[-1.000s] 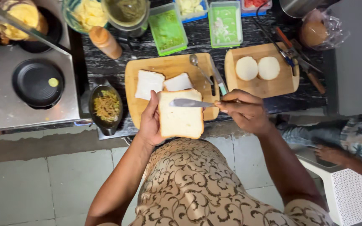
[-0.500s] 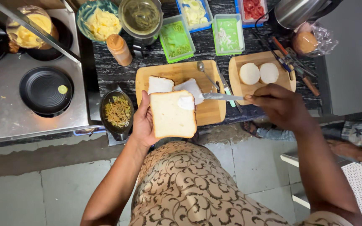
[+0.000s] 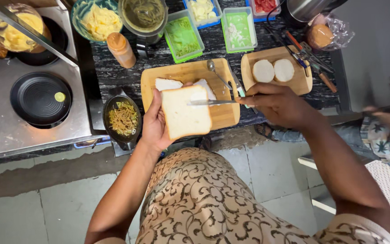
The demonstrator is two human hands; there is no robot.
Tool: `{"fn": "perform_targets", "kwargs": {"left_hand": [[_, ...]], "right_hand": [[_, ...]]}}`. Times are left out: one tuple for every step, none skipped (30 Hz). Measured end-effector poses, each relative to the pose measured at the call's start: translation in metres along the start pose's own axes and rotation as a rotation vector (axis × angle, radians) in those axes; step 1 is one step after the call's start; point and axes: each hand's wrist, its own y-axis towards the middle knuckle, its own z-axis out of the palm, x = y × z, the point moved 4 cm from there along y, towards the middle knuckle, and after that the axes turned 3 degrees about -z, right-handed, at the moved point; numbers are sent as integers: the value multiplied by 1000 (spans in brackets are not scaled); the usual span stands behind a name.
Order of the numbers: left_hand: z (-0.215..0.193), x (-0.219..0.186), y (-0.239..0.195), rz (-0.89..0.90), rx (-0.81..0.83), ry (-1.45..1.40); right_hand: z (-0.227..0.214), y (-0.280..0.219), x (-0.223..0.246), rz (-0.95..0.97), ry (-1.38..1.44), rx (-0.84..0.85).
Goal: The person spreads a white paste on three slices of bread using a knife, then applies an orange sauce and a green paste to the slices. The person handles the bread slices and spreads the condiments on a wooden cutting board.
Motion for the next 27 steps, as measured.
{"fn": "perform_targets", "kwargs": {"left_hand": [[-3,1,2,36,-40,-3],[-7,1,5,71,-79,-3],[-10,2,7,107,-118,-3],[-12,2,11,136,-114,-25],[-14,3,14,165,-110,-47],[-16,4,17,193,-106,-68],[-18,4,20,227,-110,-51],[-19,4,23,261,-114,-34],[-20,4,26,295,-118,-16],[-20,5,28,296,-114,-34],[-20,6,31,297,-111,-53],[-20,8,34,297,-108,-73],[-20,12,37,286,-96,-86],[-21,17,40,274,-84,-98],[-21,23,43,261,-73,-111],[-23,29,48,254,-84,-152],[-25,37,53,247,-95,-193],[-28,41,57,241,-106,-233],[-28,42,60,250,-82,-209],[-29,43,62,260,-59,-187],[-28,42,63,271,-35,-165],[-28,40,63,267,-59,-168],[-27,38,62,263,-82,-171],[-25,35,61,260,-105,-175],[-21,33,60,260,-74,-182],[-18,33,59,261,-45,-192],[-16,33,58,262,-15,-201]], "right_hand": [[4,-4,-1,-11,22,0],[8,-8,-1,-25,43,-2],[13,-14,-1,-38,63,-5],[20,-20,-2,18,82,-5],[29,-27,-2,74,101,-5],[39,-35,-2,131,120,-6],[46,-42,-2,167,144,-34],[53,-50,-2,202,168,-63],[60,-56,-3,238,192,-92],[65,-60,-6,286,228,-160],[71,-63,-9,334,265,-228],[77,-66,-12,383,301,-296],[83,-66,-14,429,304,-370],[92,-64,-15,475,308,-444],[100,-61,-14,521,311,-519],[112,-56,-11,588,287,-532],[125,-48,-6,655,264,-544],[135,-42,-2,720,241,-555],[140,-36,9,621,239,-582],[145,-33,21,522,237,-605],[147,-32,31,422,235,-626],[145,-35,35,381,221,-617],[141,-40,37,340,206,-607],[137,-44,37,299,191,-596],[135,-48,30,387,247,-611],[134,-51,22,478,304,-621],[134,-53,16,568,362,-629]]}}
